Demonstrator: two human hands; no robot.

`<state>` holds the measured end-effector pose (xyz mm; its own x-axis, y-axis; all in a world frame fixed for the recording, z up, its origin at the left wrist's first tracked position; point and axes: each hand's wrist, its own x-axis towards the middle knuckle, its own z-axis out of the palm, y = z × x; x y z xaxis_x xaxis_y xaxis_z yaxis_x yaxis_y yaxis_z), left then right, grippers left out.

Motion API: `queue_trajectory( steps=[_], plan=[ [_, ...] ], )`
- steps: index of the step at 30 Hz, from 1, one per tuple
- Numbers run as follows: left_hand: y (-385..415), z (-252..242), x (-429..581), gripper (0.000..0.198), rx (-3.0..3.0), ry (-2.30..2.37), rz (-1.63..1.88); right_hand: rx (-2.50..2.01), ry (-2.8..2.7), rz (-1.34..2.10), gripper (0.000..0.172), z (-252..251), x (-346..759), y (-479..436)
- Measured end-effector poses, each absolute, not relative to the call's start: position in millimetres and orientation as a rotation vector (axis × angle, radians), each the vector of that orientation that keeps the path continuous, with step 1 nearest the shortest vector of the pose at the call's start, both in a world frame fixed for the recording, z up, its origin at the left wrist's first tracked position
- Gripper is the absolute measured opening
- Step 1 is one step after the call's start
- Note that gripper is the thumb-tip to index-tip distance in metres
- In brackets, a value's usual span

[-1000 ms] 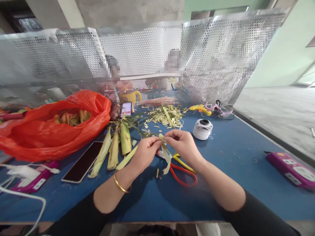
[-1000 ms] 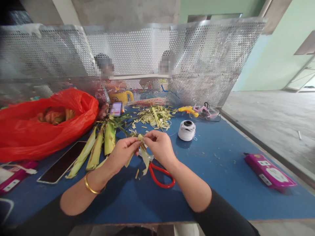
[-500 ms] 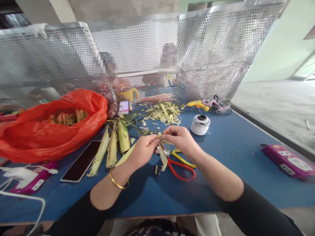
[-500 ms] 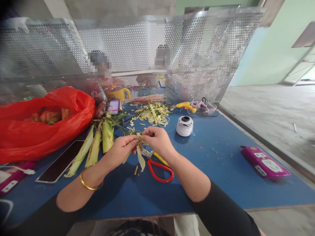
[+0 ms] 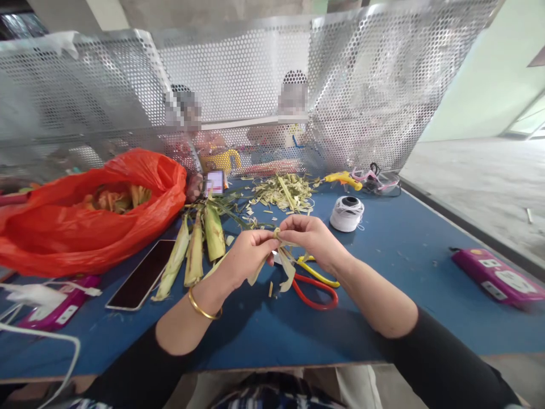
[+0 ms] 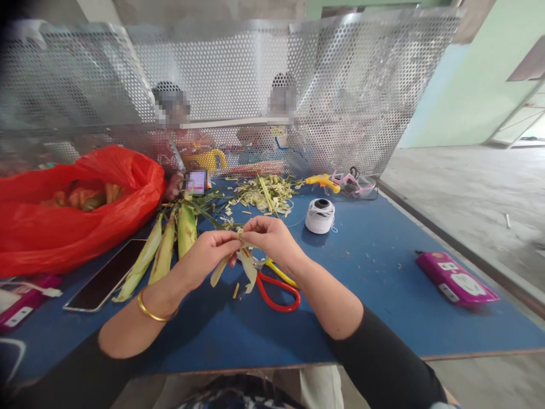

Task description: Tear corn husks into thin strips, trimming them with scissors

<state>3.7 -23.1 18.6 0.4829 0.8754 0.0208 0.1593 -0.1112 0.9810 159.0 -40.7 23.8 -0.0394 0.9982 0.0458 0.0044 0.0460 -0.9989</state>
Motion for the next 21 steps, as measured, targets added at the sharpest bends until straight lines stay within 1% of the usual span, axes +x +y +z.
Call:
queue_trajectory(
  steps=[3, 8, 15, 19, 21],
  plan=[
    [-22.9, 13.6, 4.9, 0.011, 1.525, 0.946, 0.85, -1.189, -1.316, 1.132, 0.014, 21.5, 156.9, -40.6],
    [-23.4, 7.1, 7.6, 0.011, 1.488, 0.977, 0.928, -1.238, -1.335, 1.07, 0.01, 16.4, 155.3, -40.3],
    [-29.2, 5.1, 10.5, 0.005, 1.655, 1.083, 1.0, -1.378, -1.387, 0.822, 0.006, 9.8, 152.1, -41.5],
    [-29.5, 5.2, 11.2, 0.003, 1.647, 1.089, 0.975, -1.398, -1.399, 0.751, 0.013, 8.3, 149.1, -42.6],
    [-28.6, 5.0, 11.5, 0.003, 1.623, 1.075, 0.965, -1.384, -1.365, 0.732, 0.013, 7.4, 148.5, -42.5]
  ],
)
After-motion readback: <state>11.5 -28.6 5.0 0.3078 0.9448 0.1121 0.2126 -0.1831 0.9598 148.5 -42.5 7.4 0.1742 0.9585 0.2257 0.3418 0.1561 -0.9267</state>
